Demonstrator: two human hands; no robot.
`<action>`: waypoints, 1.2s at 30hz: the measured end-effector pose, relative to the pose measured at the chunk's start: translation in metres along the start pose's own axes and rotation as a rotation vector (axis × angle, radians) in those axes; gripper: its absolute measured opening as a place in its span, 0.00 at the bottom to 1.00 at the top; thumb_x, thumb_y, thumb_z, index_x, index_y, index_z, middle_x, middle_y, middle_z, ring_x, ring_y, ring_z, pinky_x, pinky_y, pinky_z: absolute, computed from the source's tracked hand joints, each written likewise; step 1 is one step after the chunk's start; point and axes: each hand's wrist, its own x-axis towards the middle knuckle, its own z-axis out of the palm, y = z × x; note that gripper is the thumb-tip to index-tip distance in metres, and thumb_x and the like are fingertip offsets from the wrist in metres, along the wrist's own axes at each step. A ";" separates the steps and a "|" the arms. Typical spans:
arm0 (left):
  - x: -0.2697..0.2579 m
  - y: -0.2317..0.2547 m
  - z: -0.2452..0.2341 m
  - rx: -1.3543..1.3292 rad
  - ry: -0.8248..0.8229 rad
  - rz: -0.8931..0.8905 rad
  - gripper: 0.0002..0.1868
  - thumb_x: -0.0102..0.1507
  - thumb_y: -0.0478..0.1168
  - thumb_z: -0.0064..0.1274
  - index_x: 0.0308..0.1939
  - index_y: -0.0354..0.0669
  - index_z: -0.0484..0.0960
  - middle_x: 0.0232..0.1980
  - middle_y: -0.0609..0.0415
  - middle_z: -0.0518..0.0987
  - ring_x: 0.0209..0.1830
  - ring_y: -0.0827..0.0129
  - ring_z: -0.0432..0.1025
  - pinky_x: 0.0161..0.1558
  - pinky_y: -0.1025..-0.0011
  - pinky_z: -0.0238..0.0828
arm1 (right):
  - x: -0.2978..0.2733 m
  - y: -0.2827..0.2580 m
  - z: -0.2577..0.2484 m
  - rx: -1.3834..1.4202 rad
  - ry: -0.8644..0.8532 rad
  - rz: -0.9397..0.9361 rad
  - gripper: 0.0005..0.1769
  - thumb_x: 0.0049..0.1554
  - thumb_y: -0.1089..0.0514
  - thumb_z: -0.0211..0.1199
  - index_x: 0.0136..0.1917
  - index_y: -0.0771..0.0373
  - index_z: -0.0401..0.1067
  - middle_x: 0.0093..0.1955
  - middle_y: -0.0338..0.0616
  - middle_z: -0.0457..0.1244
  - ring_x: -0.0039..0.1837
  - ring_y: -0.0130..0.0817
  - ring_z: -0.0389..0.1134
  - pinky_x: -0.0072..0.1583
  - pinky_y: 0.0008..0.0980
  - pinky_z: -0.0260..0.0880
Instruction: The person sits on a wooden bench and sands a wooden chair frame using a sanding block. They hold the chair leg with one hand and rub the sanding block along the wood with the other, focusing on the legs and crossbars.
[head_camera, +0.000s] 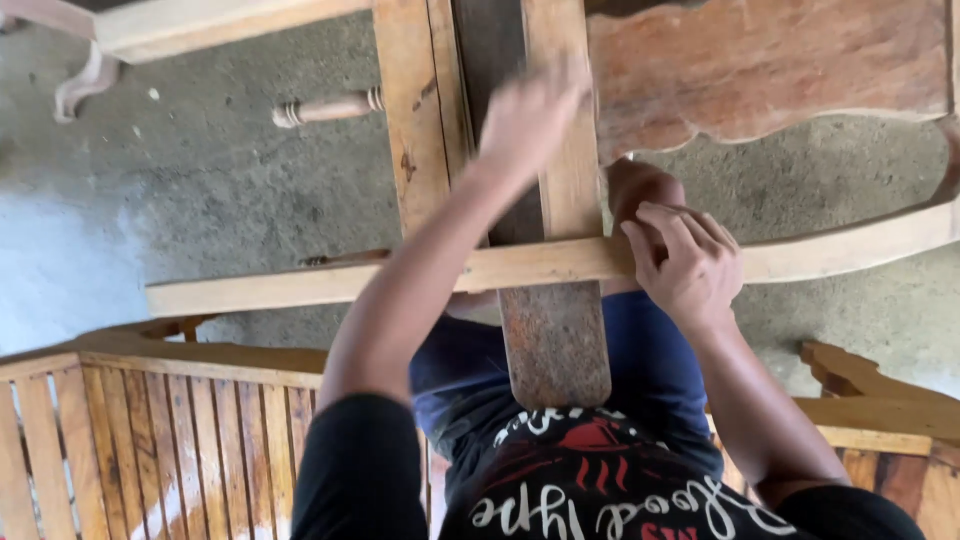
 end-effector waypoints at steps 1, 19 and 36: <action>0.023 -0.018 0.012 0.019 0.013 -0.111 0.37 0.61 0.23 0.52 0.72 0.39 0.56 0.60 0.41 0.76 0.44 0.62 0.78 0.39 0.68 0.81 | -0.001 0.000 -0.001 -0.001 -0.009 -0.013 0.04 0.62 0.62 0.71 0.49 0.64 0.78 0.47 0.43 0.72 0.47 0.38 0.73 0.49 0.33 0.70; 0.024 -0.022 0.028 0.078 0.106 -0.042 0.33 0.63 0.28 0.56 0.69 0.33 0.57 0.58 0.36 0.75 0.57 0.54 0.74 0.49 0.66 0.83 | -0.001 -0.001 0.001 -0.033 -0.014 0.039 0.04 0.60 0.62 0.72 0.48 0.62 0.78 0.47 0.40 0.72 0.47 0.37 0.73 0.48 0.31 0.69; 0.009 0.004 0.003 0.091 0.444 0.094 0.13 0.63 0.35 0.56 0.51 0.37 0.78 0.54 0.50 0.77 0.51 0.58 0.75 0.55 0.65 0.74 | -0.015 0.007 0.009 -0.083 0.006 0.026 0.07 0.62 0.56 0.68 0.51 0.60 0.78 0.46 0.39 0.71 0.46 0.37 0.72 0.48 0.32 0.70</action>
